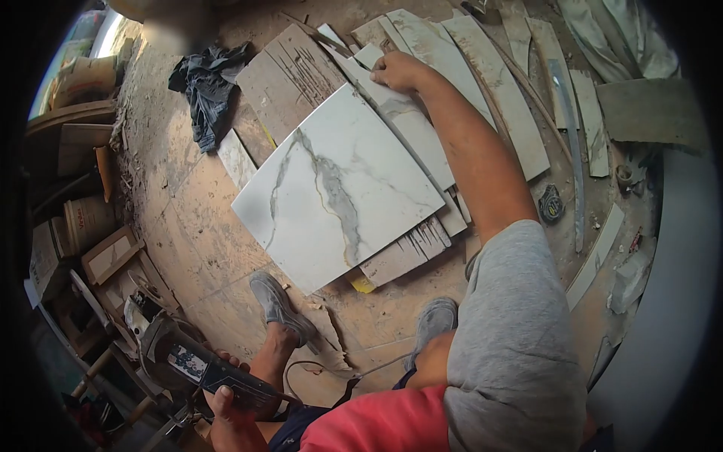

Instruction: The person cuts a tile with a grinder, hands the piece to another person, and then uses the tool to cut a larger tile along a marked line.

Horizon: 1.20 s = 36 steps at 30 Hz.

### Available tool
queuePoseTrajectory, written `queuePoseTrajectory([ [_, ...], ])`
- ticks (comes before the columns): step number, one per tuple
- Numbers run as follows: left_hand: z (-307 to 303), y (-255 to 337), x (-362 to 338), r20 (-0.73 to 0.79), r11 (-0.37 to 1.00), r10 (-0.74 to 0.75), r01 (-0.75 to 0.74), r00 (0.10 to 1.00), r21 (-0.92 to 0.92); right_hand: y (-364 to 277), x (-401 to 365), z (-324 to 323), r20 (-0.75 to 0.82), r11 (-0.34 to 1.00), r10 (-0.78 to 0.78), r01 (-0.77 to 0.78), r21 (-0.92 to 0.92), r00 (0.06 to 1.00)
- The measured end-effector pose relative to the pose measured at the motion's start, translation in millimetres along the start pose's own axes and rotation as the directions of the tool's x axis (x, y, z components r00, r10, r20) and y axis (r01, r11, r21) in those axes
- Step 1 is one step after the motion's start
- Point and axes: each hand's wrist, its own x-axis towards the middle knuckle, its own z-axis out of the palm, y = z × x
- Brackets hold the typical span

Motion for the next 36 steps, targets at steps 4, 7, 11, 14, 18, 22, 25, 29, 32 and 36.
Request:
queuePoseTrajectory([
  [4,10,-1,6,0.013,1.000,-0.026,0.026,1.000,-0.003,4,-17,-15,-0.124,0.997,0.010,0.000,0.078,0.992],
  [7,12,-6,12,0.006,0.999,-0.015,0.014,1.000,0.034,5,-21,-31,-0.208,0.998,0.052,-0.044,0.040,0.977],
  [11,12,-11,18,0.035,0.999,-0.025,0.024,0.999,0.041,-1,-32,-28,-0.562,0.904,-0.039,-0.211,-0.372,0.826],
  [14,9,-16,19,0.044,0.998,-0.055,0.054,0.998,0.024,-28,-42,-15,-0.636,0.891,-0.247,-0.088,-0.446,0.731],
  [18,9,-16,16,0.012,0.997,-0.082,0.082,0.997,0.013,-32,-31,13,-0.434,0.948,-0.292,0.197,-0.251,0.852],
  [22,6,-18,16,-0.067,0.999,-0.037,0.037,0.997,-0.004,-32,-27,32,-0.366,0.977,-0.203,0.167,-0.129,0.908],
  [25,8,-15,17,-0.081,0.999,-0.037,0.038,0.996,0.004,-35,-30,38,-0.339,0.994,-0.112,0.099,-0.055,0.934],
  [29,6,-14,18,-0.074,0.998,-0.060,0.059,0.995,-0.010,-36,-30,42,-0.333,0.993,-0.101,0.078,-0.083,0.937],
  [32,6,-19,23,-0.086,0.998,-0.059,0.061,0.995,0.020,-42,-37,47,-0.313,0.993,-0.104,0.084,-0.077,0.944],
  [36,-4,-26,26,-0.038,0.994,-0.107,0.108,0.993,0.025,-46,-41,53,-0.249,0.973,-0.061,0.002,-0.232,0.967],
])
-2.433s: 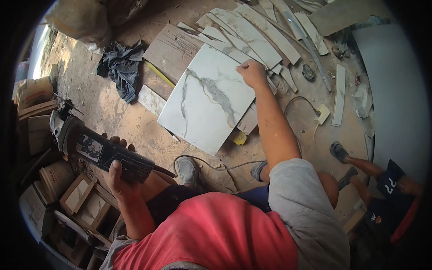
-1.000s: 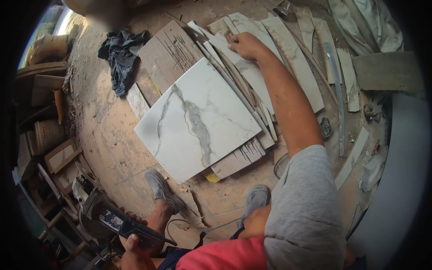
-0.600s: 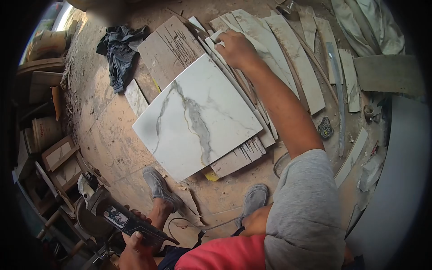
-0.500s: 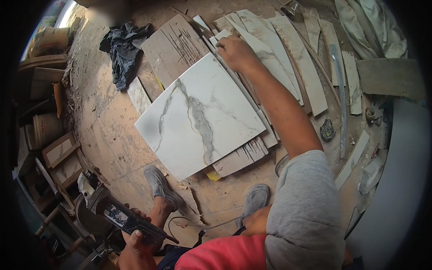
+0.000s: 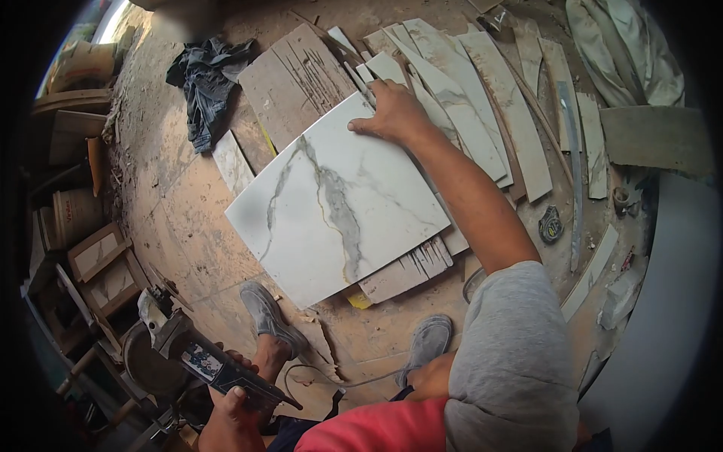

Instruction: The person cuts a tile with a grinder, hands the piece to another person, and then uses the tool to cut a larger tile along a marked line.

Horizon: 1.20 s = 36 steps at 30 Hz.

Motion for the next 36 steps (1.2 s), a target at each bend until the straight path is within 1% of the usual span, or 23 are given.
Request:
queuePoseTrajectory([
  [1,-4,-2,1,0.046,1.000,-0.026,0.026,0.999,-0.007,1,0,0,-0.029,1.000,-0.012,0.012,0.001,1.000],
  [2,-5,-3,1,0.043,1.000,-0.029,0.030,0.999,-0.007,0,0,2,-0.056,1.000,-0.024,0.024,0.004,0.998],
  [5,-3,-6,0,0.049,0.999,-0.048,0.049,0.998,-0.024,0,3,1,-0.047,1.000,-0.014,0.014,0.011,0.999],
  [7,1,-9,-1,-0.041,1.000,-0.016,0.015,0.999,-0.017,-1,4,0,-0.036,1.000,-0.010,0.010,0.009,0.999],
  [8,0,-8,-1,-0.042,1.000,-0.017,0.016,0.999,-0.018,-1,4,0,-0.028,1.000,-0.005,0.005,0.011,1.000],
  [10,-6,-4,-1,0.029,0.997,-0.064,0.065,0.998,-0.036,1,4,2,-0.046,1.000,-0.010,0.010,0.009,0.999],
  [13,-4,-1,0,0.023,0.996,-0.070,0.071,0.997,-0.045,2,6,3,-0.053,1.000,-0.007,0.007,0.007,0.999],
  [15,3,0,0,-0.002,0.999,-0.047,0.047,0.999,-0.026,1,7,4,-0.045,1.000,-0.001,0.001,0.006,0.999],
  [17,7,0,1,-0.022,1.000,-0.021,0.021,1.000,-0.010,1,7,6,-0.100,0.999,-0.033,0.032,-0.011,0.994],
  [18,8,-1,0,-0.020,1.000,-0.013,0.013,1.000,-0.001,5,10,8,-0.101,0.999,-0.033,0.032,-0.012,0.994],
  [20,6,-3,1,-0.015,1.000,-0.009,0.009,1.000,0.007,18,21,11,-0.119,0.992,0.019,-0.003,0.130,0.993],
  [21,3,-3,0,0.017,1.000,-0.031,0.030,0.999,0.006,25,24,11,-0.113,0.992,0.024,-0.009,0.128,0.993],
  [22,0,-4,1,0.049,0.999,-0.049,0.049,0.998,0.005,32,28,10,-0.257,0.989,0.021,0.018,0.149,0.966],
  [23,-2,-5,0,0.046,0.999,-0.053,0.053,0.998,0.007,32,27,8,-0.394,0.984,0.022,0.049,0.170,0.919],
  [27,-6,-13,0,0.051,0.998,-0.054,0.054,0.997,0.015,30,22,-7,-0.331,0.977,0.011,0.060,0.204,0.944],
  [29,-5,-16,-1,0.048,0.999,-0.048,0.048,0.998,0.006,21,18,-11,-0.133,0.966,0.038,-0.002,0.258,0.990],
  [30,-5,-16,-1,0.043,0.999,-0.042,0.042,0.998,0.003,16,16,-10,-0.132,0.966,0.038,-0.003,0.259,0.991],
  [32,-4,-18,-2,0.039,0.999,-0.042,0.042,0.998,0.003,8,10,-8,-0.039,0.968,0.015,-0.005,0.251,0.999],
  [33,-4,-19,-3,0.037,1.000,-0.029,0.029,0.999,-0.002,10,7,-6,-0.035,0.968,0.022,-0.013,0.251,0.999],
  [35,-5,-20,-5,0.037,1.000,-0.018,0.018,0.999,-0.003,16,6,-1,-0.121,0.989,-0.134,0.140,0.042,0.984],
  [36,-7,-20,-7,0.045,1.000,-0.026,0.027,0.999,-0.002,21,7,0,-0.121,0.990,-0.129,0.135,0.045,0.984],
])
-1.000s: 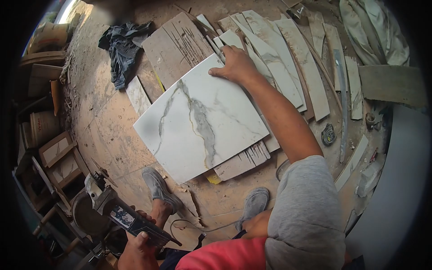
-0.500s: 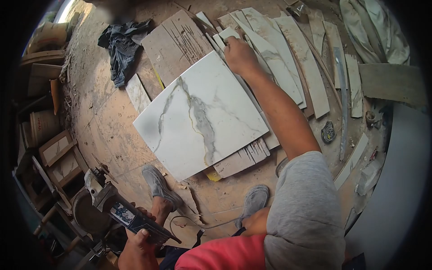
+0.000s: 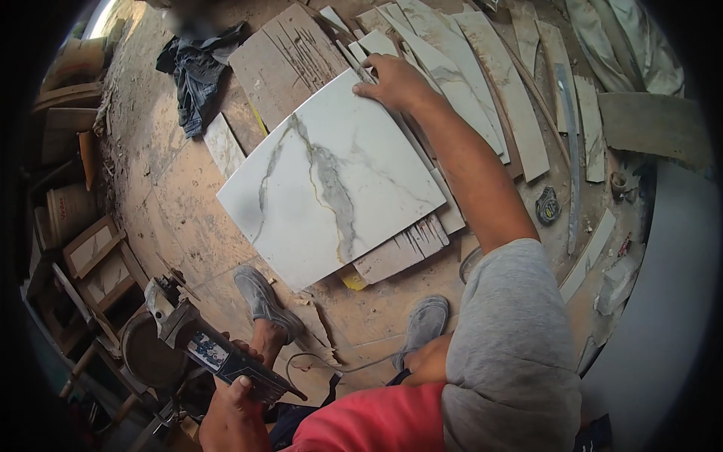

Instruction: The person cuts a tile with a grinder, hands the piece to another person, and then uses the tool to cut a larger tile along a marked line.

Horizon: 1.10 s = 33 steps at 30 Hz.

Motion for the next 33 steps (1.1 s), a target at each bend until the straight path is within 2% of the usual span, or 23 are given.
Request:
queuePoseTrajectory([
  [2,-3,-1,2,0.009,1.000,0.001,-0.001,1.000,0.001,15,9,-5,-0.019,0.992,0.089,-0.087,0.095,0.996],
  [3,-4,-2,1,0.008,1.000,0.003,-0.003,1.000,0.005,20,11,-6,-0.120,0.994,0.070,-0.060,0.090,0.990],
  [7,-4,-4,1,0.005,1.000,-0.009,0.009,1.000,0.006,9,14,-4,-0.115,0.990,0.115,-0.105,0.089,0.987],
  [9,-1,-4,0,0.015,1.000,-0.011,0.010,1.000,0.008,-9,12,5,-0.153,0.985,0.089,-0.110,-0.135,0.984],
  [13,1,-6,-2,0.025,1.000,0.002,-0.003,1.000,0.021,-11,15,13,-0.111,0.961,0.171,-0.191,-0.201,0.979],
  [15,-2,-7,-3,0.034,0.999,0.002,-0.004,0.999,0.039,5,15,21,-0.270,0.983,0.124,-0.156,-0.100,0.955],
  [19,4,-9,-2,0.034,1.000,0.000,-0.001,0.999,0.026,11,10,21,-0.241,0.989,0.133,-0.144,-0.030,0.961],
  [21,8,-10,-2,0.035,1.000,0.002,-0.002,0.999,0.011,11,3,25,-0.277,0.981,0.026,-0.078,-0.179,0.961],
  [25,15,-9,-2,0.009,1.000,-0.004,0.004,1.000,0.031,4,-16,24,-0.243,0.986,0.070,-0.105,-0.133,0.968],
  [31,31,-1,-6,0.041,0.999,-0.034,0.032,0.999,0.043,13,-19,15,-0.203,0.991,0.033,-0.058,-0.122,0.979],
  [33,34,0,-7,0.035,0.998,-0.043,0.042,0.998,0.039,15,-16,8,-0.225,0.988,0.141,-0.151,-0.026,0.964],
])
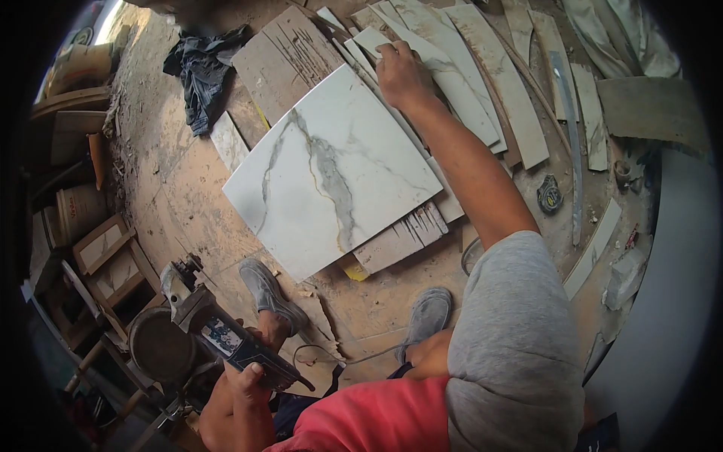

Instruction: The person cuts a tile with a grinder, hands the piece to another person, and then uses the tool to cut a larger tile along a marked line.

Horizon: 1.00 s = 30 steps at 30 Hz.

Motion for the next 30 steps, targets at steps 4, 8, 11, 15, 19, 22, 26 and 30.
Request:
queuePoseTrajectory([
  [4,-4,-4,-1,-0.006,1.000,0.007,-0.007,1.000,0.008,-8,-1,-8,0.100,0.997,-0.050,0.044,0.062,0.994],
  [8,-7,-8,-2,0.002,1.000,0.018,-0.018,1.000,0.001,-24,-19,-7,0.088,0.949,-0.299,0.306,-0.078,0.950],
  [11,-10,-9,-1,0.010,0.999,0.045,-0.045,0.999,0.013,-19,-22,-4,0.122,0.946,-0.281,0.297,-0.132,0.952],
  [15,-6,-4,-2,0.013,1.000,-0.004,0.004,1.000,0.021,-18,-23,-5,0.158,0.958,-0.252,0.270,-0.102,0.955],
  [19,-5,-4,-1,0.029,0.999,-0.029,0.028,0.999,0.022,-17,-24,-1,0.177,0.953,-0.262,0.283,-0.106,0.949],
  [22,-10,-11,2,0.010,0.999,0.032,-0.032,0.999,0.023,-20,-23,-1,0.168,0.959,-0.260,0.275,-0.075,0.951],
  [26,-15,-14,3,0.035,0.999,0.016,-0.017,0.999,0.036,-20,-21,0,0.172,0.959,-0.248,0.267,-0.092,0.953],
  [30,-10,-15,5,0.030,0.999,-0.013,0.012,0.999,0.047,-18,-18,0,0.002,0.962,-0.268,0.268,-0.046,0.963],
])
